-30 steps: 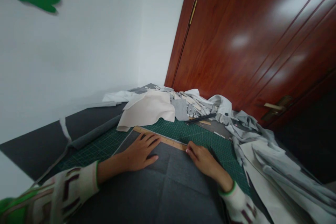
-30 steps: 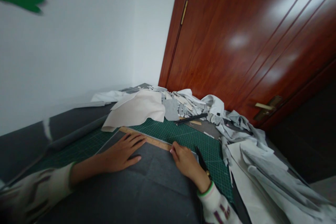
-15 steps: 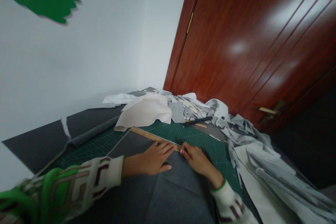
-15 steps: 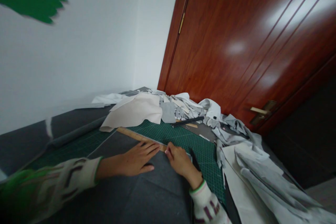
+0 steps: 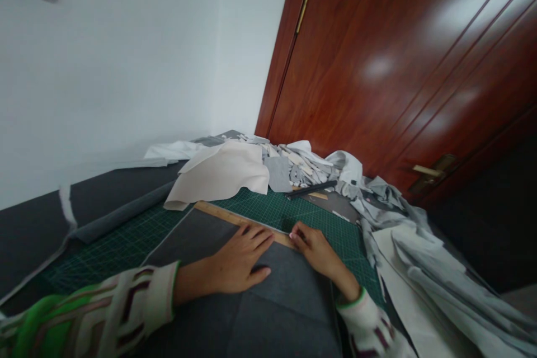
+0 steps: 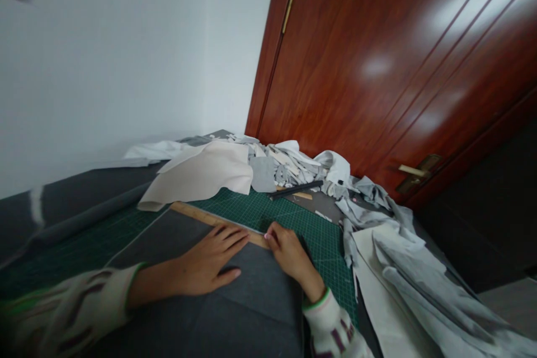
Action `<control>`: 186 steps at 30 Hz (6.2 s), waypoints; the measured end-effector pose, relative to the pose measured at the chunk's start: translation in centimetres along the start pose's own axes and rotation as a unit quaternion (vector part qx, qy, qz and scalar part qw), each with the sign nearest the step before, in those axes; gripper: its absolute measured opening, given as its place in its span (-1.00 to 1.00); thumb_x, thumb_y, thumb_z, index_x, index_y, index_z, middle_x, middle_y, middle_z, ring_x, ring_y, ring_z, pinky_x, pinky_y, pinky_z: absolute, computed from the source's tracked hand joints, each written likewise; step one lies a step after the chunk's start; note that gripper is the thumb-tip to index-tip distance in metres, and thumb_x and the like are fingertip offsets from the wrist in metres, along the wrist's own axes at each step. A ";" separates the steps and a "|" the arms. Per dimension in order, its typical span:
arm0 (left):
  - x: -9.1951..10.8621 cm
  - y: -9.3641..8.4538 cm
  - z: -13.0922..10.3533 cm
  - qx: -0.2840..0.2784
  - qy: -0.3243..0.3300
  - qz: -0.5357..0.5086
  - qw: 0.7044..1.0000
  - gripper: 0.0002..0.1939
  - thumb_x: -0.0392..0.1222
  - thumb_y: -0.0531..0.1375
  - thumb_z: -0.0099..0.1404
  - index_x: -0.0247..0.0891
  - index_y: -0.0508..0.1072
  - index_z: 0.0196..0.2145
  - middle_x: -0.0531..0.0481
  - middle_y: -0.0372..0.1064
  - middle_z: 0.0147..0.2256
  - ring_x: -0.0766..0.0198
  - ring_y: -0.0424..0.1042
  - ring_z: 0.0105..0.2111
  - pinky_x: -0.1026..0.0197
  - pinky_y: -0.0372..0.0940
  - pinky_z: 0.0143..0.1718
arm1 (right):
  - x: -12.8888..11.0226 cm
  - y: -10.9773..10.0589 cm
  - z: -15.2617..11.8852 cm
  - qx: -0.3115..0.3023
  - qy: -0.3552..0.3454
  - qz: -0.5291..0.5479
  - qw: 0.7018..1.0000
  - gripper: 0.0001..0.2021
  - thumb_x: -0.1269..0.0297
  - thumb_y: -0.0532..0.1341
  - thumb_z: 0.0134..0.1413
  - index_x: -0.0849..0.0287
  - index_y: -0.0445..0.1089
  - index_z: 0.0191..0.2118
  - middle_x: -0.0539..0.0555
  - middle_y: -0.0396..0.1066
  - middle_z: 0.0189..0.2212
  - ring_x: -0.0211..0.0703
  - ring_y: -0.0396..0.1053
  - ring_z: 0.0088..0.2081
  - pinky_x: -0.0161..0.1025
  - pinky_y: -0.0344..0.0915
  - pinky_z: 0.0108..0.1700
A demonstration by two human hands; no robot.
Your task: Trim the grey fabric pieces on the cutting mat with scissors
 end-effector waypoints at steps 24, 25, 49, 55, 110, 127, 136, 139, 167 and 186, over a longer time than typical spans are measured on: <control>-0.2 0.6 0.2 -0.023 0.006 -0.013 1.000 -0.33 0.07 0.13 0.34 -0.32 0.18 0.29 -0.18 0.17 0.30 -0.13 0.16 0.24 -0.26 -0.08 0.24 | -0.4 0.8 2.6 0.010 -0.001 0.074 0.997 -0.85 0.24 0.00 0.38 0.09 0.24 -0.24 0.04 0.49 -0.32 -0.17 0.47 -0.27 -0.26 0.30 -0.19; -0.2 0.7 0.2 -0.024 0.006 -0.013 1.000 -0.33 0.08 0.13 0.35 -0.33 0.18 0.29 -0.18 0.16 0.30 -0.14 0.15 0.24 -0.27 -0.09 0.24 | -0.3 0.6 2.6 0.016 -0.001 0.065 0.998 -0.84 0.24 0.00 0.38 0.09 0.25 -0.25 0.03 0.48 -0.35 -0.18 0.46 -0.29 -0.27 0.29 -0.21; -0.1 0.6 0.4 -0.033 0.002 -0.015 0.999 -0.33 -0.01 0.15 0.32 -0.37 0.19 0.29 -0.22 0.18 0.28 -0.12 0.16 0.23 -0.24 -0.06 0.25 | -2.9 3.6 3.7 -0.035 -0.108 -0.230 0.967 -0.81 0.48 0.01 0.33 0.20 0.32 -0.27 0.10 0.40 -0.33 -0.08 0.33 -0.21 -0.11 0.26 0.05; -0.2 0.6 0.4 -0.034 -0.009 -0.022 0.999 -0.34 0.02 0.13 0.34 -0.37 0.19 0.29 -0.21 0.20 0.28 -0.11 0.17 0.22 -0.25 -0.07 0.25 | -3.9 3.8 4.0 -0.092 -0.126 -0.286 0.945 -0.84 0.54 0.06 0.27 0.25 0.34 -0.28 0.13 0.40 -0.33 -0.08 0.32 -0.22 -0.17 0.26 0.02; -0.3 0.4 0.7 -0.054 -0.012 -0.028 0.998 -0.33 -0.04 0.16 0.31 -0.29 0.18 0.31 -0.20 0.18 0.29 -0.12 0.15 0.25 -0.24 -0.01 0.25 | 3.1 -2.5 -4.6 -0.023 0.074 -0.092 0.993 -0.81 0.23 -0.12 0.41 0.06 0.13 -0.26 0.03 0.41 -0.38 -0.10 0.45 -0.34 -0.19 0.27 -0.27; 0.2 -0.4 0.6 -0.050 0.008 -0.028 0.998 -0.36 -0.05 0.17 0.33 -0.28 0.19 0.30 -0.18 0.16 0.30 -0.10 0.12 0.28 -0.21 0.00 0.28 | 3.4 -2.5 -4.4 -0.045 0.088 -0.111 0.989 -0.80 0.22 -0.14 0.40 0.07 0.13 -0.25 0.05 0.42 -0.38 -0.04 0.47 -0.31 -0.17 0.25 -0.25; 2.6 0.8 3.8 -0.136 0.028 0.027 0.990 -0.33 0.04 0.11 0.40 -0.39 0.12 0.32 -0.31 0.06 0.33 -0.13 0.04 0.33 -0.27 -0.03 0.28 | 3.4 -2.6 -3.9 -0.041 0.080 -0.145 0.985 -0.83 0.27 -0.11 0.38 0.08 0.16 -0.24 0.06 0.45 -0.38 -0.05 0.50 -0.31 -0.21 0.27 -0.25; 3.2 1.6 4.7 -0.133 0.022 0.030 0.990 -0.38 0.03 0.06 0.44 -0.36 0.12 0.32 -0.26 0.08 0.33 -0.11 0.07 0.31 -0.22 0.00 0.28 | 3.1 -2.6 -4.0 -0.030 0.072 -0.145 0.986 -0.83 0.28 -0.11 0.39 0.08 0.15 -0.23 0.05 0.45 -0.37 -0.06 0.50 -0.31 -0.22 0.26 -0.26; 1.1 1.8 7.6 0.035 0.078 -0.055 0.995 -0.79 -0.41 0.12 0.36 -0.23 0.51 -0.15 0.00 0.43 -0.29 0.21 0.39 -0.25 0.19 0.31 -0.19 | 4.0 -2.9 -3.6 -0.027 0.070 -0.077 0.994 -0.83 0.26 -0.08 0.38 0.08 0.15 -0.27 0.02 0.37 -0.40 -0.08 0.41 -0.33 -0.22 0.16 -0.25; 1.8 2.8 8.9 0.020 0.080 -0.077 0.994 -0.89 -0.34 0.16 0.38 -0.25 0.50 -0.24 0.01 0.39 -0.29 0.21 0.37 -0.24 0.17 0.32 -0.18 | 3.8 -3.7 -3.5 0.008 0.067 -0.043 0.997 -0.84 0.31 -0.01 0.35 0.11 0.22 -0.30 -0.02 0.35 -0.44 -0.17 0.37 -0.38 -0.28 0.14 -0.29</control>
Point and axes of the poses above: each hand's wrist, its own z-axis towards the middle knuckle, its own y-axis out of the palm, x = y × z, the point moved 9 cm from there along z, towards the middle knuckle
